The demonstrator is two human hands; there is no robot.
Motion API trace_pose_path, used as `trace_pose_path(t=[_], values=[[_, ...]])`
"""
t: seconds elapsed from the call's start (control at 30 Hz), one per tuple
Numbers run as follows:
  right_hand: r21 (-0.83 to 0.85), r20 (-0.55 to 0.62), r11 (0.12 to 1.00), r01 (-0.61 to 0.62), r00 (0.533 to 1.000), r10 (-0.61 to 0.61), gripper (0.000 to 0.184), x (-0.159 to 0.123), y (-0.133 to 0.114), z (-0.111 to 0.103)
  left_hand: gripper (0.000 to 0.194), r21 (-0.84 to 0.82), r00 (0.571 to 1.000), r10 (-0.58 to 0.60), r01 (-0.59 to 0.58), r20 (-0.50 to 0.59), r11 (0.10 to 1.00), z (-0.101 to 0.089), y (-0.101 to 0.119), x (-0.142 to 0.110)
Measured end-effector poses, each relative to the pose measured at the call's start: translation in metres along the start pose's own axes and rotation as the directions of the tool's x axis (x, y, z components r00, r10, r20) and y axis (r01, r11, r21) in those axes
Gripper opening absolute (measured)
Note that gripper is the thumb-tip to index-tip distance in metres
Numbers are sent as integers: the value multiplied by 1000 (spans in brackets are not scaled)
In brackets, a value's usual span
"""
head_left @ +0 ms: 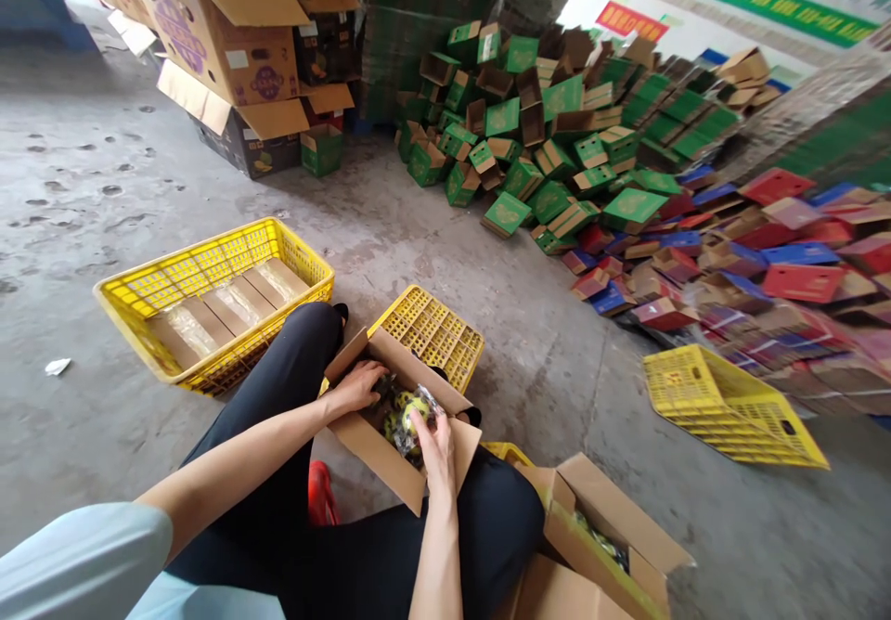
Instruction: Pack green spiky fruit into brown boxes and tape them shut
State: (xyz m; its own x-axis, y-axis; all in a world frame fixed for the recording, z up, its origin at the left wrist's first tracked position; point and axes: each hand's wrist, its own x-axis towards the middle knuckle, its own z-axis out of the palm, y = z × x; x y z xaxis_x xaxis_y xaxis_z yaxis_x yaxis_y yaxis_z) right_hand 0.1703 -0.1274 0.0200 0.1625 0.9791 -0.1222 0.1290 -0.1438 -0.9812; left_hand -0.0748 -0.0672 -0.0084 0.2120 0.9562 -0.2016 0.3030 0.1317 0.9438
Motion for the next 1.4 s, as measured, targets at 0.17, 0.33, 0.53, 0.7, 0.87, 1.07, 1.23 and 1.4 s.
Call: trace_pose_path(t=[0.17,0.33,0.53,0.7,0.87,1.07,1.23,1.4], values=[[-268,-198,959,-89,979,36,56,1,-3,8,58,205,1000,12,-12,-1,979,3,-3,0],[-391,-218,908,149,944,-249,57,-3,-9,8,37,349,999,48,-54,26,935,0,-1,-1],[-447,-102,848,283,926,-363,42,-4,-17,7,47,457,994,49,-90,101,885,-1,0,-3],[-464,43,830,310,943,-329,49,-2,-11,12,42,502,993,34,-85,110,861,2,0,-2],[-459,24,838,295,947,-320,49,-2,-13,10,34,481,994,93,-109,57,870,2,9,-4],[-161,44,977,142,990,-136,63,-8,-27,19,46,16,960,265,-267,92,964,-4,35,-12],[-74,173,996,59,984,-46,63,-11,-37,24,61,-352,916,257,-141,308,925,-2,49,-23],[-169,55,985,12,998,-3,53,-10,-36,15,67,-521,858,266,2,440,854,-3,58,-28]])
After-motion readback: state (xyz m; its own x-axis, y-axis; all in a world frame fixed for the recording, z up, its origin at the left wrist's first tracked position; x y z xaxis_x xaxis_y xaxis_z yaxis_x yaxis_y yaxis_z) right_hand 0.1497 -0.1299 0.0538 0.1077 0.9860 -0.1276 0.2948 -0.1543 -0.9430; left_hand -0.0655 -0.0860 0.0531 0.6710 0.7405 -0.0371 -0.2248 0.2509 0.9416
